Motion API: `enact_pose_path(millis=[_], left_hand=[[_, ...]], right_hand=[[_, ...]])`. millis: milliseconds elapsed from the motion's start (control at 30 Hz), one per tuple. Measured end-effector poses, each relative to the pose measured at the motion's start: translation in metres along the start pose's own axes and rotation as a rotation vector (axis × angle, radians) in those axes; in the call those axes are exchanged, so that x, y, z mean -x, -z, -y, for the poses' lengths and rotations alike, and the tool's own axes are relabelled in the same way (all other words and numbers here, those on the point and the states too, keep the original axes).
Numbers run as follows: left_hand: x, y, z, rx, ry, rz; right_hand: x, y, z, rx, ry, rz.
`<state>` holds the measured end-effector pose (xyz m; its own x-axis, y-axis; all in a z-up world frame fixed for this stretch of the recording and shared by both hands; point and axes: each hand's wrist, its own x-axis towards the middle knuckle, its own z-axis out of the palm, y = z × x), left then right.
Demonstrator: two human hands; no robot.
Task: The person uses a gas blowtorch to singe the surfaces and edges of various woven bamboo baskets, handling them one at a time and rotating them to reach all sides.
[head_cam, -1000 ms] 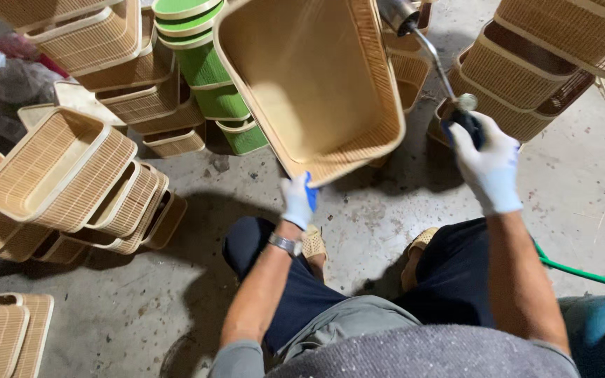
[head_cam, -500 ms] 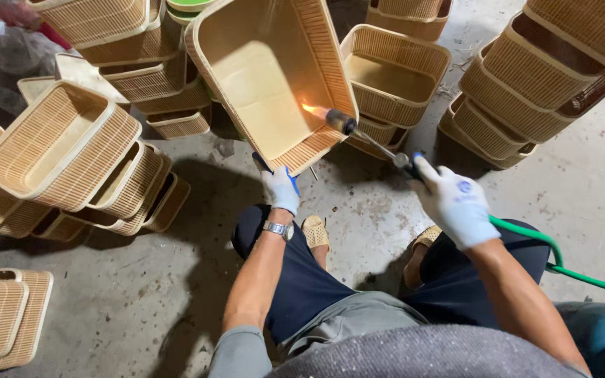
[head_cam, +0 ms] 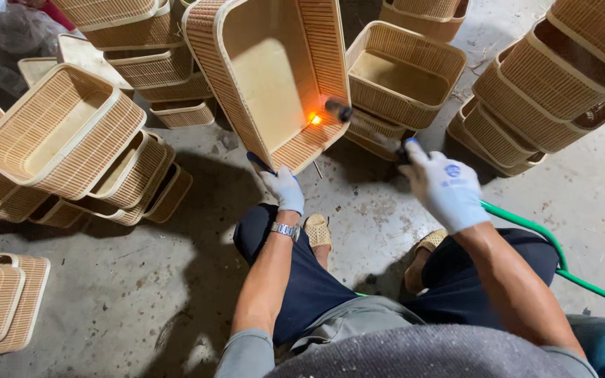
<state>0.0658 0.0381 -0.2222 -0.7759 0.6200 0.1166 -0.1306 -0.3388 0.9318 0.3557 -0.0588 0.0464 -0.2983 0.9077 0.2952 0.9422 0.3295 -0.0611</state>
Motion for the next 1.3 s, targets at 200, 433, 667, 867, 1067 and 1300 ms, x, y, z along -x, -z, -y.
enact_pose_path(millis=[200,433,667,867,1067,1300], left_hand=[[-0.013,0.007,0.004,-0.032,0.07,-0.024],[-0.001,0.01,-0.044,-0.182,0.194,0.03],[0.004,0.005,-0.053,0.064,0.09,0.09],[-0.004,0.012,-0.026,0.067,0.321,0.146],[0.001,0.01,-0.033,0.075,0.287,0.197],[0.007,0.008,-0.024,0.075,0.291,0.242]], right_hand=[[0.015,0.02,-0.016,0.029,-0.035,0.085],[0.019,0.022,-0.029,0.032,-0.053,0.061],[0.012,0.029,-0.031,0.042,-0.039,-0.056],[0.003,0.036,-0.034,0.028,-0.043,-0.119],[-0.004,0.041,-0.034,0.014,-0.07,-0.094],[-0.018,0.01,-0.022,-0.005,-0.025,-0.036]])
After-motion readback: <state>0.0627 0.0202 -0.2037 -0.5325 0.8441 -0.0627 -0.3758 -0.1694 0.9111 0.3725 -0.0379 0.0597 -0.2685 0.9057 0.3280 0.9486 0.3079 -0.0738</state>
